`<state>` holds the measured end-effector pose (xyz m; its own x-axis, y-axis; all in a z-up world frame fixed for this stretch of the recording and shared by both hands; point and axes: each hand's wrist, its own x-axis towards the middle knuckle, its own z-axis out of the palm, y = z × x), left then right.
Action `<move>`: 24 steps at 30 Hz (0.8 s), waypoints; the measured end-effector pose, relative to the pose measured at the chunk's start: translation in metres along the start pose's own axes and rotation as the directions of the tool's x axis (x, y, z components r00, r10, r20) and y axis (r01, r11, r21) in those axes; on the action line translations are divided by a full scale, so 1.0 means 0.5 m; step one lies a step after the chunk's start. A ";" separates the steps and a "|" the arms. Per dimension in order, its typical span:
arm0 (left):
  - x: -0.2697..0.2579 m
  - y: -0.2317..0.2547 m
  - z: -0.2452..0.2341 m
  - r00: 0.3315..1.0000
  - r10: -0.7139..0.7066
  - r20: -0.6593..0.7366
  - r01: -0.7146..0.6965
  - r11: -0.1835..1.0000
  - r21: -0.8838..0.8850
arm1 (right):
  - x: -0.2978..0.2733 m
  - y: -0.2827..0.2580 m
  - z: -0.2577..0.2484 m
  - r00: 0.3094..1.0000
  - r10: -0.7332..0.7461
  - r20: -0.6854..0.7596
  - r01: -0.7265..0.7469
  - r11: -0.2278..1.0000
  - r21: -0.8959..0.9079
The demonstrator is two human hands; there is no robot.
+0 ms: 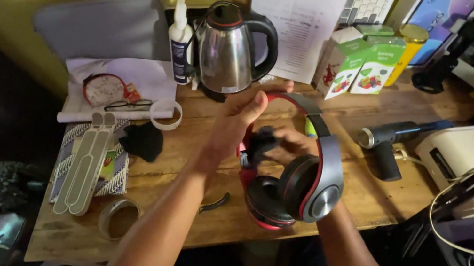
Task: Cleaning a pair of headphones with a cloth and then adjusting the base of a microphone boom arm using a screwdriver.
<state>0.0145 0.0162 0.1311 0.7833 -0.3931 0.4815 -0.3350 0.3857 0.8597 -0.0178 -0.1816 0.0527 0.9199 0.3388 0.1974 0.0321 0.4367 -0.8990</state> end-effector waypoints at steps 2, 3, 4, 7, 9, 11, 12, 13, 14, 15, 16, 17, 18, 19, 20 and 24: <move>-0.005 0.008 0.016 1.000 0.012 -0.013 -0.012 1.000 -0.029 | 0.003 0.010 0.014 0.998 -0.034 0.056 0.045 0.980 -0.195; -0.006 0.025 0.026 0.987 -0.155 -0.053 0.146 0.980 -0.133 | 0.003 0.007 0.023 0.988 -0.002 0.153 0.029 0.984 -0.174; -0.007 0.042 0.035 0.945 -0.319 -0.077 0.293 0.925 -0.241 | 0.004 0.005 0.033 0.968 0.029 0.249 0.010 0.988 -0.155; -0.012 0.039 0.048 0.977 -0.211 -0.029 0.186 0.912 -0.367 | 0.010 0.003 0.031 0.976 0.154 0.152 -0.129 0.978 -0.164; -0.016 -0.001 0.040 0.986 -0.167 -0.011 0.156 0.943 -0.293 | 0.024 0.047 0.004 0.993 0.057 0.101 -0.044 0.991 -0.126; -0.014 -0.022 0.037 0.993 -0.120 0.006 0.118 0.968 -0.221 | 0.028 0.078 -0.017 0.998 -0.035 0.049 0.040 0.995 -0.097; -0.013 -0.023 0.037 0.996 -0.087 0.032 0.092 0.979 -0.181 | 0.024 0.088 -0.023 0.998 -0.063 0.016 0.064 0.997 -0.040; -0.013 -0.023 0.036 0.997 -0.057 0.053 0.064 0.988 -0.142 | 0.021 0.099 -0.028 0.996 -0.084 -0.016 0.085 0.996 0.017; -0.014 -0.019 0.036 0.997 -0.057 0.043 0.063 0.988 -0.144 | 0.017 0.069 0.005 0.997 -0.076 -0.010 0.076 0.997 0.016; -0.015 -0.016 0.037 0.995 -0.071 0.074 0.079 0.991 -0.109 | 0.012 0.038 0.038 0.999 0.000 -0.032 0.000 1.000 0.010; -0.016 -0.013 0.038 0.991 -0.086 0.104 0.094 0.993 -0.073 | 0.006 0.008 0.070 0.996 0.075 -0.055 -0.075 0.997 0.004; -0.014 -0.004 0.041 0.991 -0.089 0.097 0.097 0.992 -0.075 | 0.000 -0.006 0.072 0.995 0.082 -0.053 -0.082 0.997 0.005; -0.012 0.005 0.044 0.990 -0.091 0.106 0.092 0.996 -0.001 | -0.005 -0.020 0.074 0.977 0.212 0.011 -0.211 0.974 -0.080; -0.004 0.013 0.047 0.988 -0.093 0.121 0.085 0.994 0.070 | -0.010 -0.037 0.074 0.939 0.339 0.059 -0.325 0.930 -0.172; -0.007 0.011 0.048 0.988 -0.094 0.120 0.086 0.994 0.066 | -0.011 -0.036 0.066 0.938 0.343 0.057 -0.329 0.928 -0.174; -0.009 -0.013 0.053 0.993 -0.039 0.114 0.025 0.993 0.119 | -0.010 0.012 0.011 0.934 0.321 0.158 -0.289 0.937 -0.198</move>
<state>-0.0006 -0.0065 0.1279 0.7312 -0.5000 0.4640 -0.3749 0.2737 0.8858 -0.0242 -0.1763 0.0484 0.8074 0.5884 -0.0427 -0.1579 0.1459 -0.9766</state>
